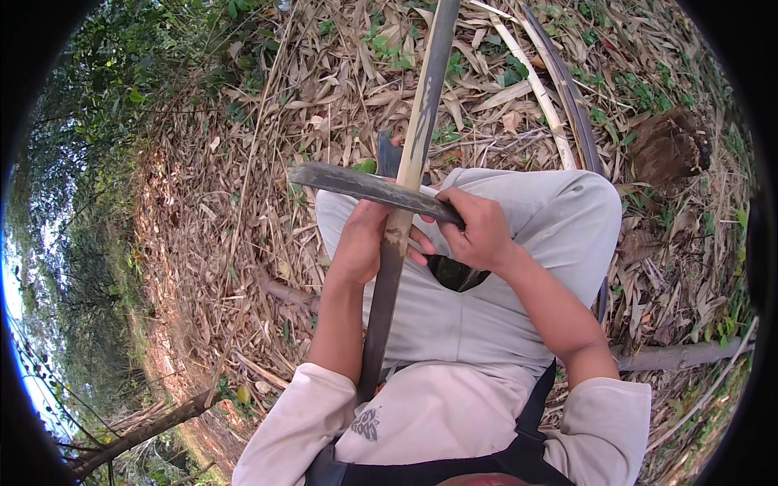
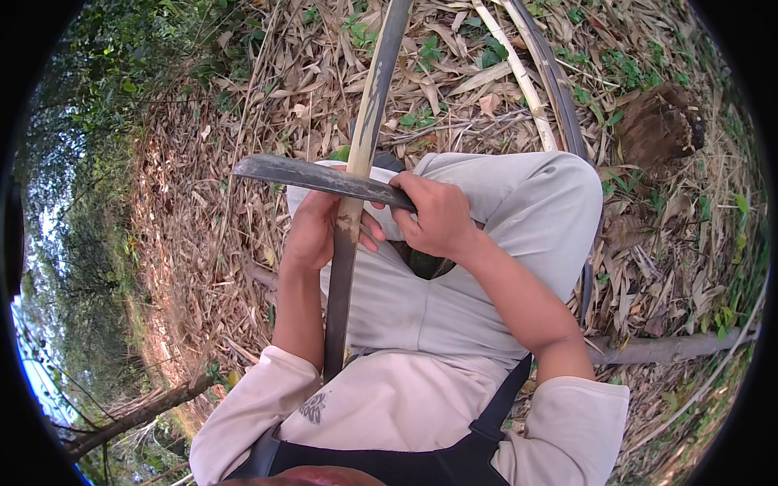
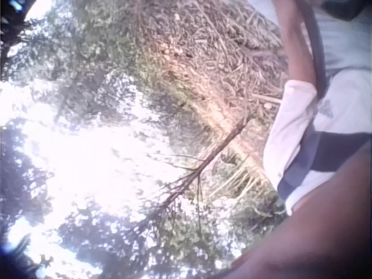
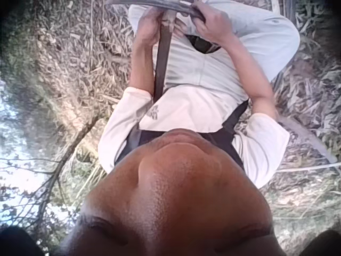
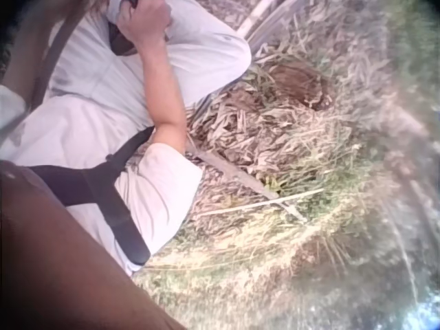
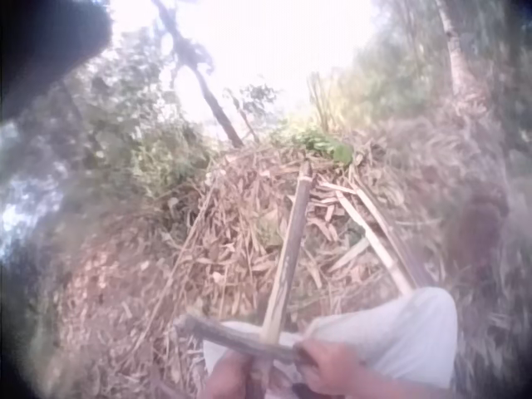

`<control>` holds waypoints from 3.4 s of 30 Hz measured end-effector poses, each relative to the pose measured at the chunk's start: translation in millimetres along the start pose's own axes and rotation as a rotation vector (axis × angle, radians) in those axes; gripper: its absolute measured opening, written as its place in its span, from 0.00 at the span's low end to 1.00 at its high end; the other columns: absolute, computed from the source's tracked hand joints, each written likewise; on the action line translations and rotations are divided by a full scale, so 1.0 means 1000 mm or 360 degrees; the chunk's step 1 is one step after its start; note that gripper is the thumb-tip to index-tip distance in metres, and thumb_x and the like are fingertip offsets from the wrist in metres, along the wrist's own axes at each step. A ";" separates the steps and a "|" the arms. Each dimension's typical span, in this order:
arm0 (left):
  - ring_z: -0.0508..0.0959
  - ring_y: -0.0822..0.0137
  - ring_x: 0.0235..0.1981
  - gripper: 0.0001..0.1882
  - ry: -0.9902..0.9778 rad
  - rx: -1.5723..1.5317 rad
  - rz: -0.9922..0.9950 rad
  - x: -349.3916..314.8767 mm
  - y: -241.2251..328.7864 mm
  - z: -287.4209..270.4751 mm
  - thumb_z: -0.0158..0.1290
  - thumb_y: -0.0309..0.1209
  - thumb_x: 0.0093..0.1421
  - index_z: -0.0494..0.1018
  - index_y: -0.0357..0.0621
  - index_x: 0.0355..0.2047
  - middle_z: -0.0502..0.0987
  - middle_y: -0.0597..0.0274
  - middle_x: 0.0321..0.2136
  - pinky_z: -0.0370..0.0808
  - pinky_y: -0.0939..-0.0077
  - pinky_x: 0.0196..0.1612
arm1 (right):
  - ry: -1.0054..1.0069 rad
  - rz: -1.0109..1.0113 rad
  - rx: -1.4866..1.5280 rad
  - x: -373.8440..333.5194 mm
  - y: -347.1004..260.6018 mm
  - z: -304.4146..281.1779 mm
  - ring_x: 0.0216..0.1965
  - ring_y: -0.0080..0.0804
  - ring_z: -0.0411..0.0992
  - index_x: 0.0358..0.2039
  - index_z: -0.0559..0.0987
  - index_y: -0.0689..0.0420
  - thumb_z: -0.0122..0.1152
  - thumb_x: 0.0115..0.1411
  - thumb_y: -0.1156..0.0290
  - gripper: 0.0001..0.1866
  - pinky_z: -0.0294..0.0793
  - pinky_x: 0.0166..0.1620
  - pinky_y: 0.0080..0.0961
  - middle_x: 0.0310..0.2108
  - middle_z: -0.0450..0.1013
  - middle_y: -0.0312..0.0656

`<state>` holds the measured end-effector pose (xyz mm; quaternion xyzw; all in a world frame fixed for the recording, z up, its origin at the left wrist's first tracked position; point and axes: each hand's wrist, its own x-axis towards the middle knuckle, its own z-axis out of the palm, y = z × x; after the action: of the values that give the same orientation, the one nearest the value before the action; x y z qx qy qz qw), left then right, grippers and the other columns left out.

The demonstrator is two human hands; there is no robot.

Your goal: The person sits cross-legged on the ground and uses a curved blade to sharpen a long bamboo stick. They hold the stick with their left hand and repeatedly scrape the blade along its length to create a pointed tip.

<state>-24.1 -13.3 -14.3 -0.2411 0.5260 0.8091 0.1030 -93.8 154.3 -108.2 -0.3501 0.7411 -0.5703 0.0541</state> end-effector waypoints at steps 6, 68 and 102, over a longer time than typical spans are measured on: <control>0.77 0.61 0.16 0.19 -0.0101 -0.0024 -0.0094 -0.004 -0.011 -0.015 0.35 0.40 0.75 0.65 0.38 0.53 0.76 0.52 0.30 0.75 0.74 0.16 | -0.0026 0.0026 -0.0095 0.002 -0.002 0.001 0.25 0.47 0.76 0.35 0.74 0.57 0.60 0.52 0.65 0.12 0.73 0.28 0.39 0.24 0.75 0.45; 0.62 0.79 0.10 0.19 0.0283 0.0447 -0.0118 -0.038 -0.020 0.039 0.40 0.45 0.74 0.69 0.42 0.41 0.65 0.67 0.20 0.59 0.84 0.11 | 0.0269 -0.0411 -0.0525 0.011 -0.011 -0.020 0.16 0.38 0.71 0.21 0.68 0.56 0.54 0.58 0.32 0.35 0.69 0.21 0.33 0.14 0.67 0.40; 0.65 0.82 0.10 0.11 0.0492 0.0916 -0.0140 -0.043 -0.031 0.028 0.57 0.36 0.66 0.72 0.42 0.41 0.67 0.75 0.15 0.62 0.85 0.12 | 0.0250 -0.0504 -0.0591 0.021 0.005 -0.006 0.17 0.35 0.72 0.20 0.69 0.54 0.55 0.57 0.33 0.33 0.70 0.21 0.32 0.14 0.67 0.38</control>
<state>17.8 29.1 -8.1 -0.3446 0.7316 0.5758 0.1208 -114.4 148.0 -103.4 -0.4203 0.7711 -0.4512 -0.1587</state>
